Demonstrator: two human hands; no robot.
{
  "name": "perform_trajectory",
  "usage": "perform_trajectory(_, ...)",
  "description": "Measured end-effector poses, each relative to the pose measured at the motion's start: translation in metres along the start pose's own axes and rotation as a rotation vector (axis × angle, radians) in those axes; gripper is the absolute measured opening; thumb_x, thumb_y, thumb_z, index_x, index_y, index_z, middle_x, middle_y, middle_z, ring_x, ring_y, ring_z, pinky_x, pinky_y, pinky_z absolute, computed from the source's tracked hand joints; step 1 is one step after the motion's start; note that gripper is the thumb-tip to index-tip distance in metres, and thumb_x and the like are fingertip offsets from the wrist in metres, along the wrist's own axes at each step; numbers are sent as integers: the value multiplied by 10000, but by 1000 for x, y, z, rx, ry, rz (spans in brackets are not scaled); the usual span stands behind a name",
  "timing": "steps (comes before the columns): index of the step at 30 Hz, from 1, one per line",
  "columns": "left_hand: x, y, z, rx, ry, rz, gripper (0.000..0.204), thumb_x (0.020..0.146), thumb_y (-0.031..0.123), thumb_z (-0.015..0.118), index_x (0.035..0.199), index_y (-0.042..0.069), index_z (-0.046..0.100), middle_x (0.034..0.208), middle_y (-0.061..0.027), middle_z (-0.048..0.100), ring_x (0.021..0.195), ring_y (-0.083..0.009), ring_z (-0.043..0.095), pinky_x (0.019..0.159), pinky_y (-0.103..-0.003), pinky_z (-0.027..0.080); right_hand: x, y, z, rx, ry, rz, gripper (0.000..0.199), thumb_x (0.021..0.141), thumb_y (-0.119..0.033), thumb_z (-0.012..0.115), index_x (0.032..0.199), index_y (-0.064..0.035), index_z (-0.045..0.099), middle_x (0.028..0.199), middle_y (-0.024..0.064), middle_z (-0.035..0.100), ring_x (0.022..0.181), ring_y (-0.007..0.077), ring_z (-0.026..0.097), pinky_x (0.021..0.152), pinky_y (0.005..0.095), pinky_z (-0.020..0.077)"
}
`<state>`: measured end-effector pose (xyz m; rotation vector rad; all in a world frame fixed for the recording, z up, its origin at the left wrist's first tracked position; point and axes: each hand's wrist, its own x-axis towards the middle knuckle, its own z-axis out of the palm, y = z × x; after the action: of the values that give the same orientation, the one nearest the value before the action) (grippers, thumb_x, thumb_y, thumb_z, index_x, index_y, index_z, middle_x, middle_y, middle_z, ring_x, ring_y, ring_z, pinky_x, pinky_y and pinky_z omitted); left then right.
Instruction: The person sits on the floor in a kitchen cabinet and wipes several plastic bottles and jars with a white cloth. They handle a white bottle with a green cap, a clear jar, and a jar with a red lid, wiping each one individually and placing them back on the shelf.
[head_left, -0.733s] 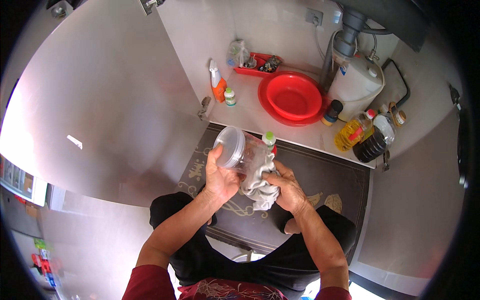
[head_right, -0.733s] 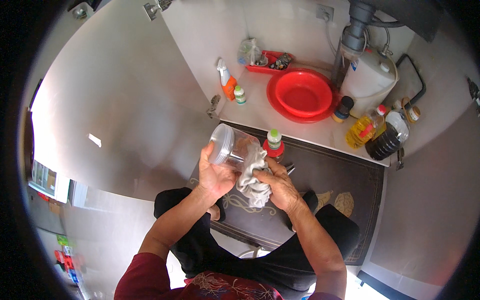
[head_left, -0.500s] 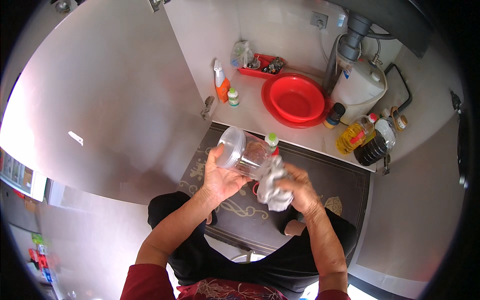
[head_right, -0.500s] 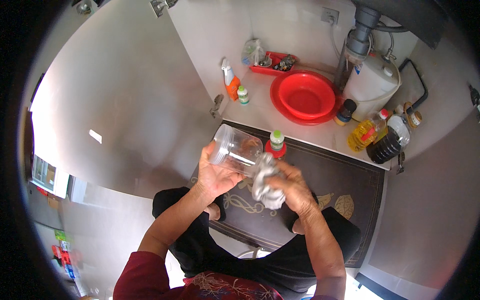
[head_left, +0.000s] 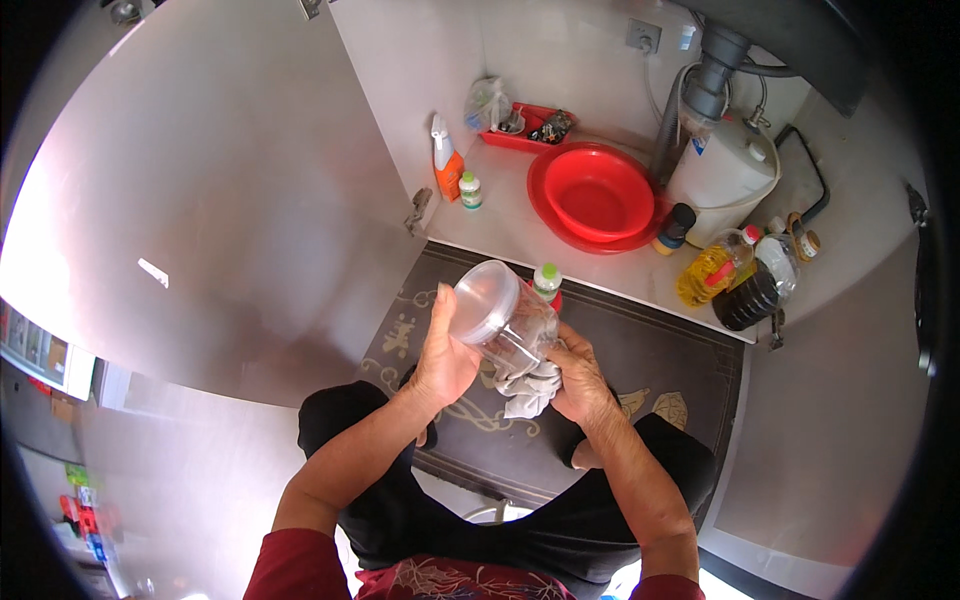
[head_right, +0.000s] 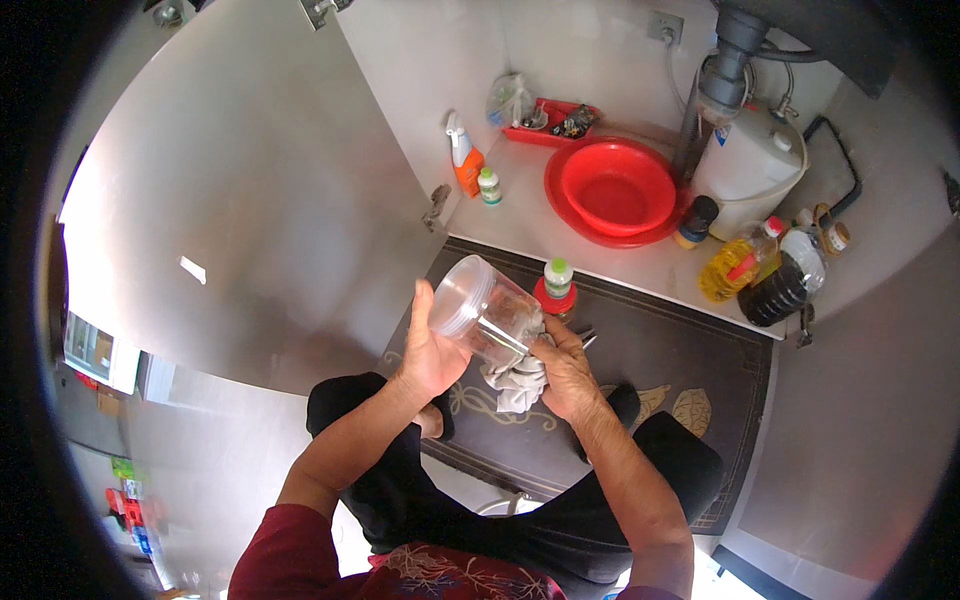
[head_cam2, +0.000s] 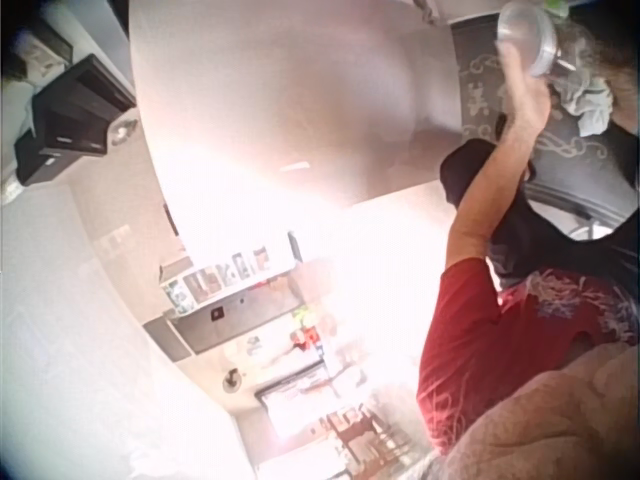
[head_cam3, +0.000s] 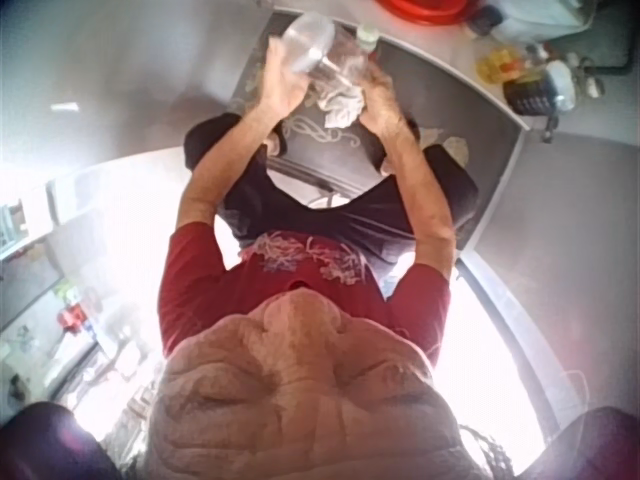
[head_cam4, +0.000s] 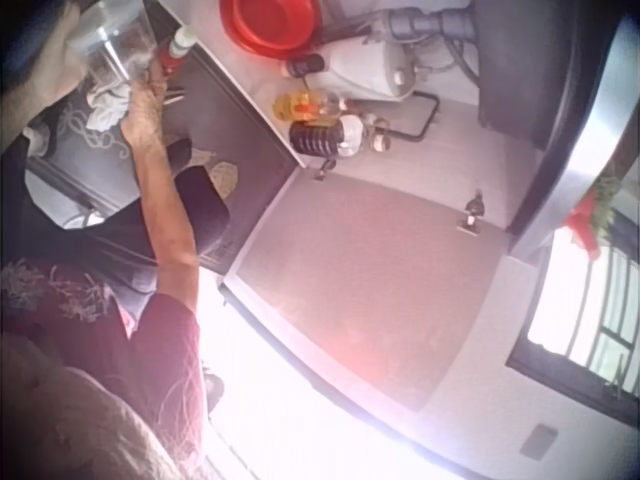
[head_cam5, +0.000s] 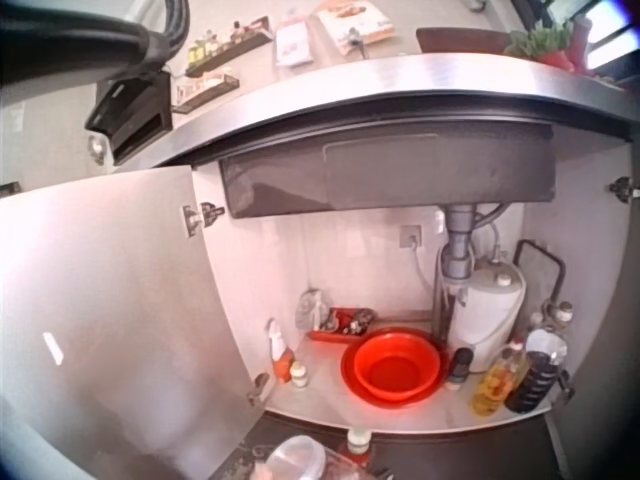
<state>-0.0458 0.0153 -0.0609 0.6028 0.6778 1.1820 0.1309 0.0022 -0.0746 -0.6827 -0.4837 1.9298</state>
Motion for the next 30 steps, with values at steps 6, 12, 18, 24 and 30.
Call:
perform_trajectory(6,-13,3,16,326,-157,190,1223,486,359,903,1419,90,160,1297,-60,398,1209,-177,390,1024,-359,320,0,3,9,-9,16,-89,490,804,-62,665,1264,-58,494,1125,58,606,973,160,604,850,324,508)
perform_trajectory(12,-14,10,14,660,-375,223,1104,518,221,899,1386,88,231,1280,-57,422,1217,-173,385,1026,-371,319,-6,-2,15,34,12,-106,466,808,-71,671,1246,-43,513,1128,52,608,982,149,598,849,309,504)
perform_trajectory(18,-12,17,23,633,-163,72,852,575,66,849,1295,25,395,1183,-66,529,1084,-149,519,892,-322,462,-9,2,2,54,1,-153,330,820,-1,630,1146,-41,592,1056,67,636,934,161,619,825,325,523)
perform_trajectory(24,-11,27,37,450,-89,67,733,630,-19,787,1257,21,411,1172,-80,544,1070,-149,536,879,-332,488,-31,-34,15,-107,123,-482,279,839,13,589,1115,-28,596,1059,81,624,950,167,600,840,306,489)
perform_trajectory(30,-13,14,33,699,-200,189,796,605,48,823,1253,66,362,1196,-65,491,1141,-161,471,973,-359,399,-40,-44,31,-1101,25,-974,306,824,-34,601,1128,-12,569,1142,133,556,1077,243,524,933,335,394)
